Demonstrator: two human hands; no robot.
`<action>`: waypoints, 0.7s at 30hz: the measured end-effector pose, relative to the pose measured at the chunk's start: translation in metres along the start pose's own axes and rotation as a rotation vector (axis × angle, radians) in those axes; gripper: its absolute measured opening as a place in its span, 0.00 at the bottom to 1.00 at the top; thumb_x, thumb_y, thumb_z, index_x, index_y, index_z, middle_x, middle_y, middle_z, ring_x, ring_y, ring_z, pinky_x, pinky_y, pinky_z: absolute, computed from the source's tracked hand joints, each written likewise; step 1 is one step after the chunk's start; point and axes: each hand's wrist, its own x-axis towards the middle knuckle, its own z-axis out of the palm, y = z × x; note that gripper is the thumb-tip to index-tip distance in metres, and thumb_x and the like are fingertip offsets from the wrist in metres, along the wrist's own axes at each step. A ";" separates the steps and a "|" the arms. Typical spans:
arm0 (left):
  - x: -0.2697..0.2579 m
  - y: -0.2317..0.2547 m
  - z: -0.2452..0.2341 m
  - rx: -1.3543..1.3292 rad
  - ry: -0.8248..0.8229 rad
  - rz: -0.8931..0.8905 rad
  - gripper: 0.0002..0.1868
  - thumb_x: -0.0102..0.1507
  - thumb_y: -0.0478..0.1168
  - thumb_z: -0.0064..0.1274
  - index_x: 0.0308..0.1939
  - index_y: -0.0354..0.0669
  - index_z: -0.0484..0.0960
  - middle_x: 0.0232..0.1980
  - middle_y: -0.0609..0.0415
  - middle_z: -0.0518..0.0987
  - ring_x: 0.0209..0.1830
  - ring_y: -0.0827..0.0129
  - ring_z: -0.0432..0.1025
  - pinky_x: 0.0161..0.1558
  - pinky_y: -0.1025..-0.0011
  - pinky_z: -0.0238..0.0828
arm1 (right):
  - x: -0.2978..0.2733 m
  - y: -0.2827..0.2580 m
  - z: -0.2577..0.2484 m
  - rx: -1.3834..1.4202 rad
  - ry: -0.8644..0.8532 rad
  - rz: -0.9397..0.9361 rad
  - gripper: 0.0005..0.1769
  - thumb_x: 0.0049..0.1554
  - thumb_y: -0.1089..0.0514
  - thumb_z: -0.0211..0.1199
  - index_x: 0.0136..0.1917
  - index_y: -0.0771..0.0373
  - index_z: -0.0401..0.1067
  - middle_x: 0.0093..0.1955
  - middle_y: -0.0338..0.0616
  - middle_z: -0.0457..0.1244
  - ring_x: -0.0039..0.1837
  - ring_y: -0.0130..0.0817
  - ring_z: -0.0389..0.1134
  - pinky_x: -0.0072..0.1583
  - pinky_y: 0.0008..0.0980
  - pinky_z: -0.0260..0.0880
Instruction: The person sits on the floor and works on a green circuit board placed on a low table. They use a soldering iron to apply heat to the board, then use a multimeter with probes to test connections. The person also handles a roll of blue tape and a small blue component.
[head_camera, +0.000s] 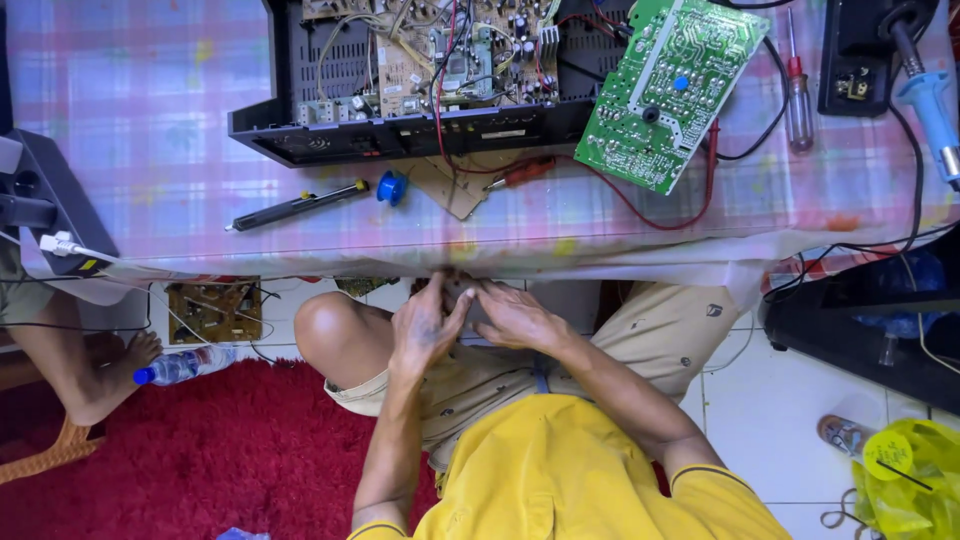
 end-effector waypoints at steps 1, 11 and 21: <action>-0.003 0.004 0.004 -0.002 0.001 -0.002 0.22 0.67 0.58 0.51 0.46 0.43 0.78 0.30 0.49 0.83 0.35 0.43 0.80 0.38 0.46 0.73 | -0.006 -0.007 0.000 -0.001 -0.002 -0.001 0.31 0.59 0.50 0.61 0.70 0.68 0.62 0.65 0.62 0.63 0.67 0.65 0.66 0.62 0.64 0.69; 0.013 0.028 0.008 -1.109 -0.255 0.492 0.11 0.71 0.37 0.49 0.43 0.30 0.80 0.33 0.43 0.83 0.34 0.66 0.78 0.41 0.66 0.78 | -0.088 -0.027 -0.003 0.738 0.290 -0.329 0.12 0.68 0.57 0.55 0.50 0.64 0.77 0.37 0.50 0.66 0.42 0.47 0.70 0.46 0.44 0.74; 0.019 0.114 -0.016 -0.780 -0.577 0.721 0.18 0.69 0.42 0.56 0.58 0.33 0.79 0.43 0.42 0.84 0.42 0.64 0.79 0.46 0.65 0.77 | -0.169 0.086 -0.071 0.301 1.589 -0.314 0.23 0.60 0.47 0.67 0.40 0.73 0.74 0.38 0.55 0.65 0.38 0.38 0.64 0.44 0.32 0.66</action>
